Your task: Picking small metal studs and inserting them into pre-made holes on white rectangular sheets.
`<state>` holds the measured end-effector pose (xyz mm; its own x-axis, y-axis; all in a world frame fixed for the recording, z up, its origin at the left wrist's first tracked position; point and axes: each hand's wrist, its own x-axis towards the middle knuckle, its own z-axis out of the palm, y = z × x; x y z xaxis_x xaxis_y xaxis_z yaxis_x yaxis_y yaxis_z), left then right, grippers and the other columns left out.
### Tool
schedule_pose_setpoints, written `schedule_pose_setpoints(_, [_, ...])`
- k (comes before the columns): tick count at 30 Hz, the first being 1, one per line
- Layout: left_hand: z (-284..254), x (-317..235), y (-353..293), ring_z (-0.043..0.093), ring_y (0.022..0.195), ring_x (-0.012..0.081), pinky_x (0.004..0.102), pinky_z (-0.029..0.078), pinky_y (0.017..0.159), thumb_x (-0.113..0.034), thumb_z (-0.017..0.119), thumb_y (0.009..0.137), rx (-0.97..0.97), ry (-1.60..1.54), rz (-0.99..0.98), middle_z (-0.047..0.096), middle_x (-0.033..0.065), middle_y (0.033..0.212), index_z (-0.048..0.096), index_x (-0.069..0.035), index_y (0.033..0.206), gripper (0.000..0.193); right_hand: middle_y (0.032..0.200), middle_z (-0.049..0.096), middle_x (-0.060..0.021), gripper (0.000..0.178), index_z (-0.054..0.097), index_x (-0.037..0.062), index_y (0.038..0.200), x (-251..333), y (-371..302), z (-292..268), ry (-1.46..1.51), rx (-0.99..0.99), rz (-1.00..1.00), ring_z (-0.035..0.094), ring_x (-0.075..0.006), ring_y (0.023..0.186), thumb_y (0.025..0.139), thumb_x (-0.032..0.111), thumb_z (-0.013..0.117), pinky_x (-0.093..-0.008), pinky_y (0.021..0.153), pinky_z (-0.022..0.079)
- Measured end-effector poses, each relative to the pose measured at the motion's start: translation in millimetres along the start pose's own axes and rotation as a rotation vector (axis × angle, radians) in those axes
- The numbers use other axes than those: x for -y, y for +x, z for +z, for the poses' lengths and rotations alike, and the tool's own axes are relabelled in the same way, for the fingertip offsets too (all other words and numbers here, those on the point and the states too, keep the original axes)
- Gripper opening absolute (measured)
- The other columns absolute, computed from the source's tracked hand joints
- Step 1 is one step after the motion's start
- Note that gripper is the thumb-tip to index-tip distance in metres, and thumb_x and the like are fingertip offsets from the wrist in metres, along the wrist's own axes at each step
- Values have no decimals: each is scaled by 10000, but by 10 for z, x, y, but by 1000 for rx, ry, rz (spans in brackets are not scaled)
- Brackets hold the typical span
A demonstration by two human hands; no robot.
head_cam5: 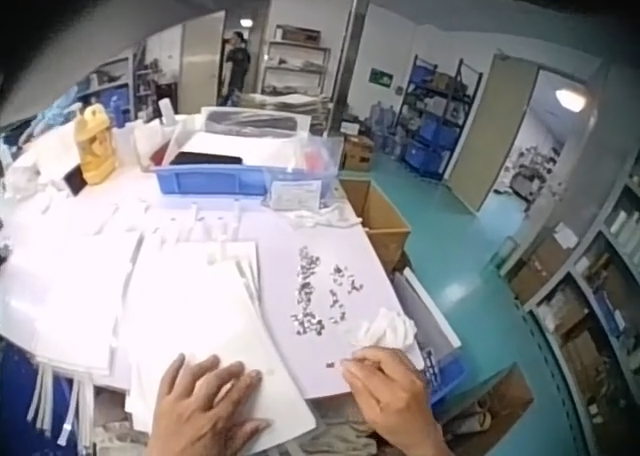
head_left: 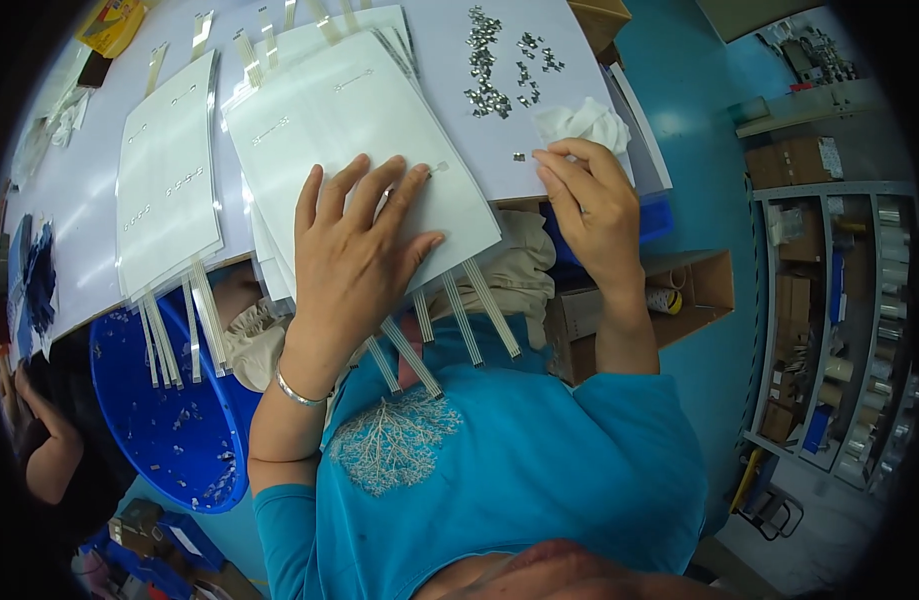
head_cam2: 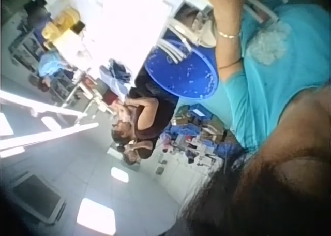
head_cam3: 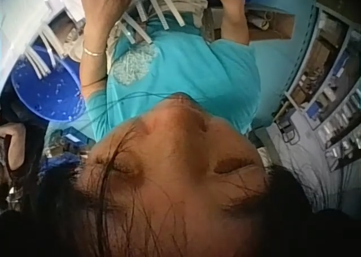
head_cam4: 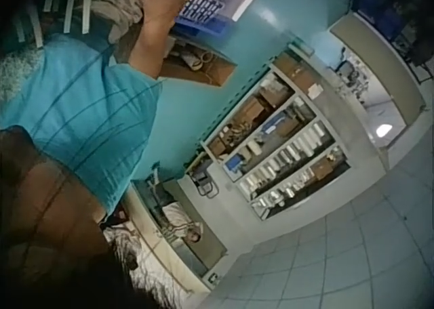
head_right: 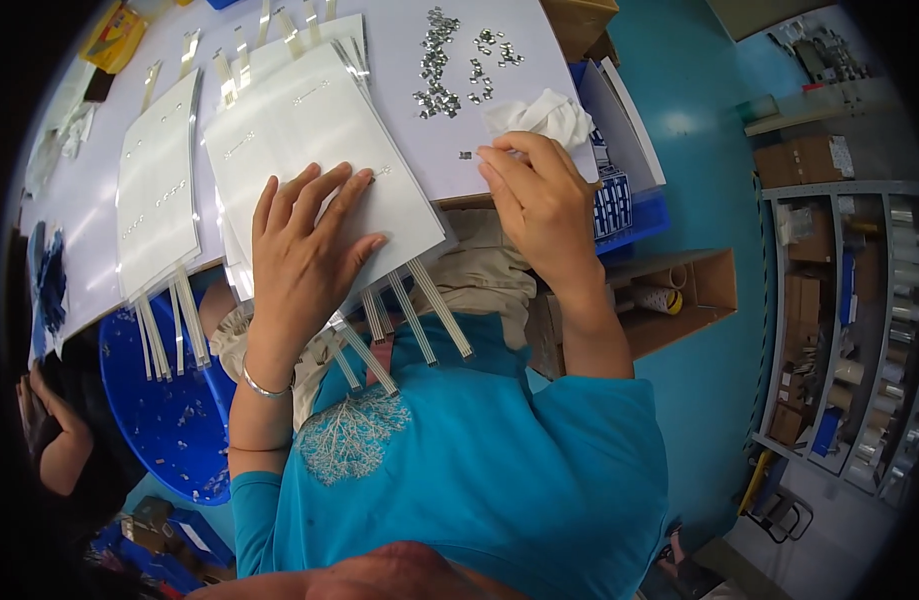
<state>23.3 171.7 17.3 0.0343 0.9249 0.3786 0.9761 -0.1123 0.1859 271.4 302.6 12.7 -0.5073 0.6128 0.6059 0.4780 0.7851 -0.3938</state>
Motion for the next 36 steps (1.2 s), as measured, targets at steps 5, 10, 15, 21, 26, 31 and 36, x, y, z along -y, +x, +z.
schedule_pose_setpoints(5, [-53, 4, -55, 547, 1463, 289, 552, 303, 1319, -441, 810, 930, 44, -15, -37, 650, 24, 1510, 568, -209, 1600, 749, 1155, 753, -86, 194, 829, 20, 1140, 7, 8, -2, -69, 37, -20, 651, -217, 879, 949, 28, 795, -355, 757, 548])
schedule_pose_setpoints(10, [-43, 25, -91, 532, 1495, 288, 553, 292, 1320, -422, 843, 896, 37, -53, -44, 643, 19, 1534, 563, -170, 1577, 778, 1308, 738, -116, 259, 833, 41, 1179, 139, 68, 72, 82, 71, -79, 667, -286, 1070, 932, -5, 773, -395, 896, 563])
schedule_pose_setpoints(15, [-20, 25, -97, 530, 1501, 291, 553, 293, 1316, -432, 850, 881, 16, -93, -56, 646, 17, 1533, 589, -168, 1529, 747, 1380, 710, -161, 301, 829, 47, 1205, 265, 196, 232, 96, 152, -196, 638, -369, 1300, 918, -16, 762, -451, 1065, 548])
schedule_pose_setpoints(21, [-26, 39, -110, 527, 1506, 295, 559, 296, 1315, -449, 850, 870, 16, -114, -60, 646, 19, 1536, 593, -166, 1513, 748, 1413, 693, -164, 358, 827, 40, 1205, 327, 239, 321, 78, 189, -246, 625, -385, 1338, 873, -64, 743, -465, 1106, 526])
schedule_pose_setpoints(26, [-26, 50, -105, 556, 1453, 314, 603, 317, 1294, -420, 837, 889, -6, -144, -49, 658, 32, 1482, 643, -120, 1450, 666, 1424, 691, -167, 394, 836, 43, 1175, 330, 246, 299, -13, 206, -289, 614, -393, 1366, 808, -63, 739, -505, 1145, 494])
schedule_pose_setpoints(31, [-26, 54, -105, 540, 1482, 309, 582, 311, 1303, -434, 842, 888, 3, -137, -48, 650, 32, 1513, 623, -138, 1475, 692, 1398, 714, -157, 365, 840, 58, 1165, 263, 299, 301, -15, 219, -338, 620, -376, 1375, 836, -50, 724, -521, 1136, 502])
schedule_pose_setpoints(36, [-24, 51, -112, 523, 1514, 301, 559, 300, 1317, -441, 848, 890, 24, -123, -58, 644, 31, 1539, 600, -157, 1505, 721, 1386, 727, -144, 384, 845, 100, 1163, 82, 337, 350, 114, 240, -349, 629, -366, 1371, 848, -69, 705, -514, 1108, 524])
